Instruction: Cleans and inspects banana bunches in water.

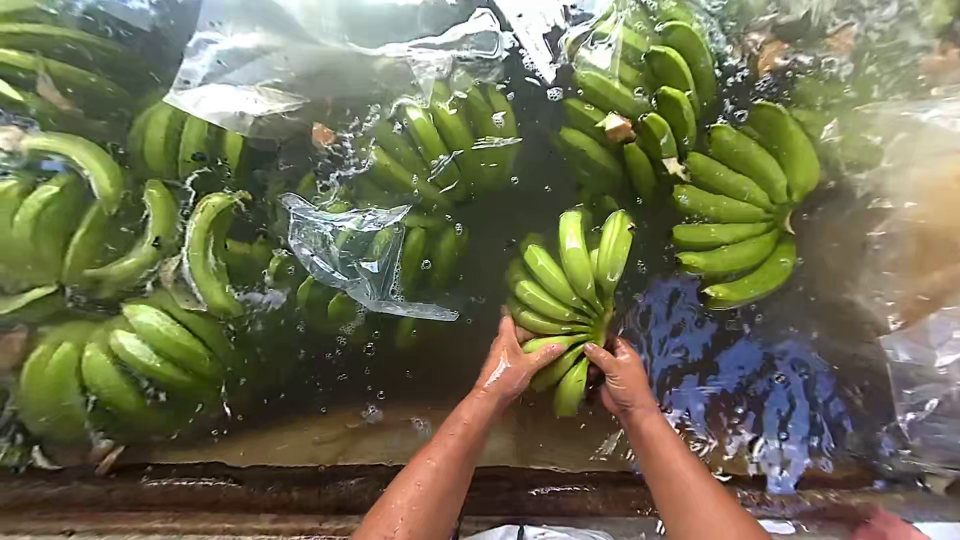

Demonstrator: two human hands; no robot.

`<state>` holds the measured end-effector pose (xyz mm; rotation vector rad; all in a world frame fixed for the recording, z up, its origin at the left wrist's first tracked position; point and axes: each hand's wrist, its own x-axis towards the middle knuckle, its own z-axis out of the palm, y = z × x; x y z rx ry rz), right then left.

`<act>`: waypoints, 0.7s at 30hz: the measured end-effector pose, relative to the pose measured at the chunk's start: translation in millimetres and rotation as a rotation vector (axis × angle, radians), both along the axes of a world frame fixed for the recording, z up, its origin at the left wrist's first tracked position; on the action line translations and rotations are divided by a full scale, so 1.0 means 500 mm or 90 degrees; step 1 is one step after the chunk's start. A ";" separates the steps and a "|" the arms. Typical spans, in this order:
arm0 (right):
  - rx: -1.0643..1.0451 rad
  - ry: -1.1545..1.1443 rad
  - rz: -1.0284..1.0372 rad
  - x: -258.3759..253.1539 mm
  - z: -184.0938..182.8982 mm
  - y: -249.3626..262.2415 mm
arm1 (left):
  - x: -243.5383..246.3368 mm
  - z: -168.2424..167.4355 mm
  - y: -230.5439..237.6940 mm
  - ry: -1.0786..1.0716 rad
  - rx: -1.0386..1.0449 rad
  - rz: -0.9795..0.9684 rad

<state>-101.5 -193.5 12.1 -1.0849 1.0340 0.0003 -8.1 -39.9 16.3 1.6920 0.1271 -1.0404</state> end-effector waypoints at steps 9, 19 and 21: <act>0.004 -0.017 0.007 -0.002 0.008 0.013 | -0.017 0.003 -0.045 0.026 0.136 0.128; -0.026 -0.006 0.092 -0.028 0.005 -0.023 | -0.008 -0.007 -0.002 0.216 -0.042 0.097; -0.043 -0.010 0.114 -0.029 0.008 -0.023 | -0.020 -0.005 -0.025 0.184 0.015 0.121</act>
